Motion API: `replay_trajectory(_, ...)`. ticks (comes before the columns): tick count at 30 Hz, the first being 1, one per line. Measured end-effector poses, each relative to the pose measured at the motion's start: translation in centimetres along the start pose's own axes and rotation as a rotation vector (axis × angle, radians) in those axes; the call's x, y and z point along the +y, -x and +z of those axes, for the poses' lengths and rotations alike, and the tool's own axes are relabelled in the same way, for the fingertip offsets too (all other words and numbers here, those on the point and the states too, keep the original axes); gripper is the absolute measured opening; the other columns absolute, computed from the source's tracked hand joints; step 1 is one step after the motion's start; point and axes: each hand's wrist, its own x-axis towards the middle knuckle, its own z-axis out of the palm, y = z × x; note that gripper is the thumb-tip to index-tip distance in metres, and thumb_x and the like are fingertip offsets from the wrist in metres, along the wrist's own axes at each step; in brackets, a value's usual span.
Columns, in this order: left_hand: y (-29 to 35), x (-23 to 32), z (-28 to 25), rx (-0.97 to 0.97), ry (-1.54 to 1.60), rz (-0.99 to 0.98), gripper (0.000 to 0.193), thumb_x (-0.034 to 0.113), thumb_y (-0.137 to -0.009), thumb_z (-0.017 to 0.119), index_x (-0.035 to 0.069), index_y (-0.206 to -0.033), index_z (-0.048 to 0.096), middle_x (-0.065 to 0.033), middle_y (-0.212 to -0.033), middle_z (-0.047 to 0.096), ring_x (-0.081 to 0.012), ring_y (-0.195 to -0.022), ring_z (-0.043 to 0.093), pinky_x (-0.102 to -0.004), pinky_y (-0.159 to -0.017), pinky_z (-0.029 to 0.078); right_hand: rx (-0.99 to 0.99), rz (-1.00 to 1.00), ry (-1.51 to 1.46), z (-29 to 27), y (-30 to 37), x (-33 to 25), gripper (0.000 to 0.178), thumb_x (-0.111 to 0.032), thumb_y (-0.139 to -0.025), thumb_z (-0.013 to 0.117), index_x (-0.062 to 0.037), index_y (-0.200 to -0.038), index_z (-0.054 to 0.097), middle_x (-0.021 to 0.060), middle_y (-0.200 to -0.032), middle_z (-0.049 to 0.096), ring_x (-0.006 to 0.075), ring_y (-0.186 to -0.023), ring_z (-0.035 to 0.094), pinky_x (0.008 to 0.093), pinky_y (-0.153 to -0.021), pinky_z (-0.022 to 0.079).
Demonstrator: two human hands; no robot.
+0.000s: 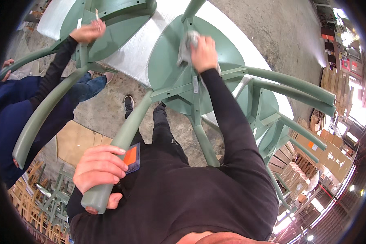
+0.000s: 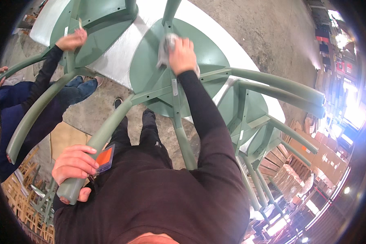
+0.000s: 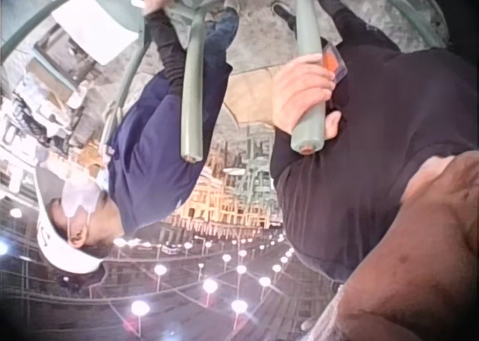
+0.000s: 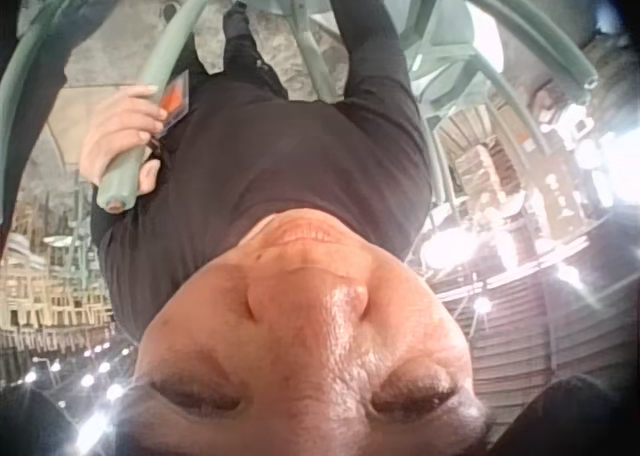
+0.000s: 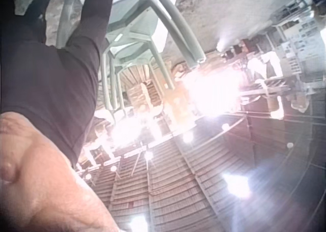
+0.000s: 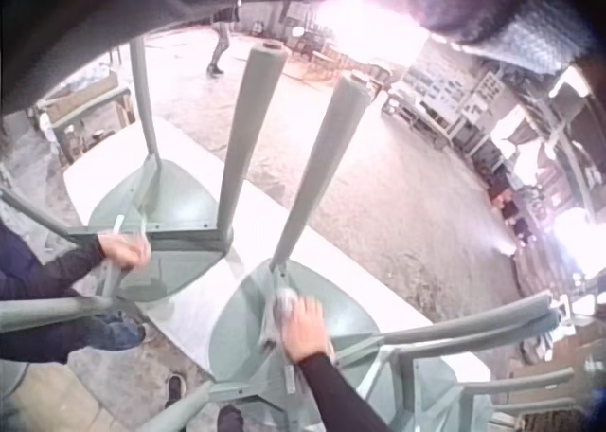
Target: The person wipes the underside and legs of an inverted green metal chair with a cloth, rotating the chair to access different areas. A coworker assists by holding and repositioning the chair during the process.
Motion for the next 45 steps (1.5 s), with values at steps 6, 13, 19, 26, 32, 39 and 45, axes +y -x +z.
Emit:
replay_trajectory(6, -0.5, 0.0, -0.1, 0.016, -0.001, -0.009, 0.031, 0.024, -0.079, 0.079, 0.003, -0.09, 0.06, -0.0119, -0.072, 0.067, -0.0299, -0.068, 0.071, -0.0528, -0.079, 0.059, 0.08, 0.275, -0.074, 2.4, -4.5, -1.2, 0.047, -0.042, -0.091, 0.071, -0.0029, -0.115, 0.058, 0.0206, -0.111, 0.061, 0.0404, -0.108, 0.06, 0.0488, -0.09, 0.051)
replay_trajectory(13, -0.2, 0.1, -0.3, -0.005, 0.02, -0.005, 0.031, 0.023, -0.078, 0.08, 0.003, -0.09, 0.06, -0.0112, -0.073, 0.067, -0.0296, -0.068, 0.071, -0.0524, -0.079, 0.059, 0.025, 0.2, -0.112, 1.4, -2.7, -1.0, 0.058, -0.047, -0.086, 0.076, -0.001, -0.116, 0.058, 0.0183, -0.116, 0.063, 0.0372, -0.115, 0.059, 0.0449, -0.097, 0.049)
replay_trajectory(19, -0.5, -0.4, -0.5, -0.023, 0.016, 0.012, 0.032, 0.024, -0.078, 0.079, 0.004, -0.092, 0.059, -0.0104, -0.074, 0.067, -0.0289, -0.069, 0.071, -0.0514, -0.079, 0.059, 0.035, 0.256, -0.057, 2.1, -3.2, -1.3, 0.055, -0.047, -0.088, 0.074, -0.0043, -0.118, 0.057, 0.0166, -0.109, 0.064, 0.0369, -0.106, 0.064, 0.0494, -0.086, 0.053)
replay_trajectory(26, -0.7, -0.3, -0.7, -0.067, 0.032, 0.025, 0.032, 0.024, -0.078, 0.079, 0.004, -0.093, 0.059, -0.0107, -0.073, 0.067, -0.0291, -0.068, 0.07, -0.0513, -0.078, 0.059, 0.017, 0.21, 0.021, 1.2, -4.0, -1.3, 0.051, -0.045, -0.091, 0.07, -0.0051, -0.121, 0.061, 0.0172, -0.115, 0.065, 0.0374, -0.108, 0.063, 0.0456, -0.089, 0.054)
replay_trajectory(32, -1.0, -0.6, -0.6, -0.043, 0.006, 0.051, 0.032, 0.023, -0.075, 0.079, 0.002, -0.089, 0.06, -0.0124, -0.072, 0.066, -0.0297, -0.067, 0.07, -0.0514, -0.076, 0.059, -0.102, 0.071, 0.083, 0.1, -2.1, -1.9, 0.044, -0.045, -0.091, 0.069, -0.0072, -0.113, 0.06, 0.0182, -0.109, 0.062, 0.0384, -0.105, 0.061, 0.05, -0.085, 0.052)
replay_trajectory(39, 0.0, -0.7, -0.2, -0.005, -0.002, 0.074, 0.033, 0.021, -0.07, 0.08, 0.002, -0.088, 0.059, -0.0123, -0.073, 0.066, -0.0295, -0.068, 0.069, -0.0516, -0.077, 0.058, -0.43, -0.219, -0.054, -7.9, 20.5, -1.7, 0.035, -0.037, -0.082, 0.078, -0.012, -0.101, 0.061, 0.0114, -0.107, 0.057, 0.0323, -0.1, 0.06, 0.0445, -0.078, 0.054)
replay_trajectory(45, -0.2, -0.8, 0.0, -0.005, 0.015, 0.094, 0.033, 0.02, -0.073, 0.078, 0.002, -0.093, 0.058, -0.0123, -0.073, 0.067, -0.0292, -0.068, 0.07, -0.0517, -0.078, 0.058, -0.499, 0.144, -0.457, -8.7, 13.9, 0.9, 0.033, -0.025, -0.082, 0.079, -0.0028, -0.099, 0.061, 0.0141, -0.107, 0.059, 0.0348, -0.103, 0.06, 0.0446, -0.083, 0.052)
